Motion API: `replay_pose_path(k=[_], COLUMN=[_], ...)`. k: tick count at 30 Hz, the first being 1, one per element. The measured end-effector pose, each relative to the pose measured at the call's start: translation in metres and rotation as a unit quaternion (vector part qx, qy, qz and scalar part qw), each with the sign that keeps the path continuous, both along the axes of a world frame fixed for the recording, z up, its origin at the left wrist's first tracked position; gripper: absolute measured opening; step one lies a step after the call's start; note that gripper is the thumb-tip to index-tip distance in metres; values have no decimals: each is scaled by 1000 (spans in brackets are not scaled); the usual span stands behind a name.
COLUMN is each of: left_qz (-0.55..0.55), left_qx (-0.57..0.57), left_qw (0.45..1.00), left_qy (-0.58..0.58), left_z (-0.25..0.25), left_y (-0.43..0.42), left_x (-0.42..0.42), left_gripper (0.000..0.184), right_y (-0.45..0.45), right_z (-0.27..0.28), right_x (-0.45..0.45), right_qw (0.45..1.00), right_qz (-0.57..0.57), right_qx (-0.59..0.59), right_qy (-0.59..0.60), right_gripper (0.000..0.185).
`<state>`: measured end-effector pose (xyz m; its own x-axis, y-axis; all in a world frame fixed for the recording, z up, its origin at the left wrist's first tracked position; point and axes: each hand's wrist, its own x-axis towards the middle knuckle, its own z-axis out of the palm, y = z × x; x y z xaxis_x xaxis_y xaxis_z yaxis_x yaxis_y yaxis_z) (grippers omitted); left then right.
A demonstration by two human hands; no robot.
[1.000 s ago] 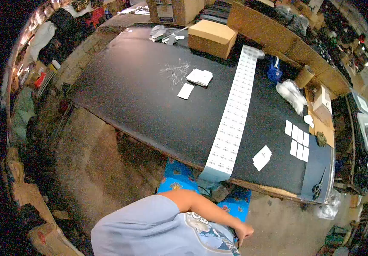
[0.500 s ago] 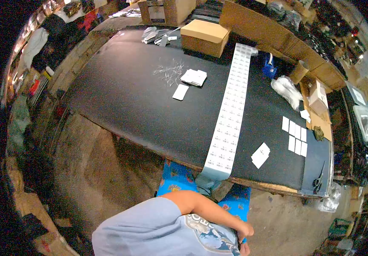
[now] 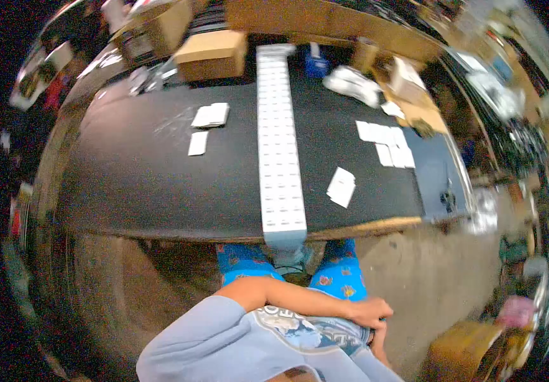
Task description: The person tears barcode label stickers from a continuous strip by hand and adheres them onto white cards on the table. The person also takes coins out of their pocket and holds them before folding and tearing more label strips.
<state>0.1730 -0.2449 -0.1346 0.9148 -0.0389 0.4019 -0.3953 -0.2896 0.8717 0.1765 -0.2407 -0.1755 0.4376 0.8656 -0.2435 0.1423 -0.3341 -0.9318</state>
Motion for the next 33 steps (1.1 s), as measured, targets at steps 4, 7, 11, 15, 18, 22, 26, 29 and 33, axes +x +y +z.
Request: replay_pose_path(k=[4,7,11,15,18,22,26,29,33], left_qz=[-34,-55,-108,-118,-144,-149,-159,-177,-171], left_qx=[4,12,51,80,94,75,84,81,63], left_qw=[999,998,992,990,985,983,980,974,974], left_qy=[0,10,27,-9,28,81,82,112,134], left_z=[13,19,23,25,32,14,14,19,17], left_y=[6,11,16,21,24,24,26,28,29], left_x=[-7,-9,-12,-12,-15,-11,-8,-7,-6], left_gripper=[21,20,22,22,22,22,23,23,22], right_y=[-22,-28,-28,-43,-53,-59,-78,-89,-91], right_z=[-1,-6,-11,-10,-15,-31,-38,-44,-59], right_x=[-19,-30,-36,-24,-22,-28,-15,-2,5], right_qw=[996,992,985,965,940,920,907,903,899], right_qz=[-81,-110,-144,-239,-313,-349,-374,-379,-373], right_qx=[4,7,21,61,96,116,129,136,149], right_qy=[33,60,88,89,97,131,142,150,176], right_gripper=[16,17,17,17,17,18,18,18,19])
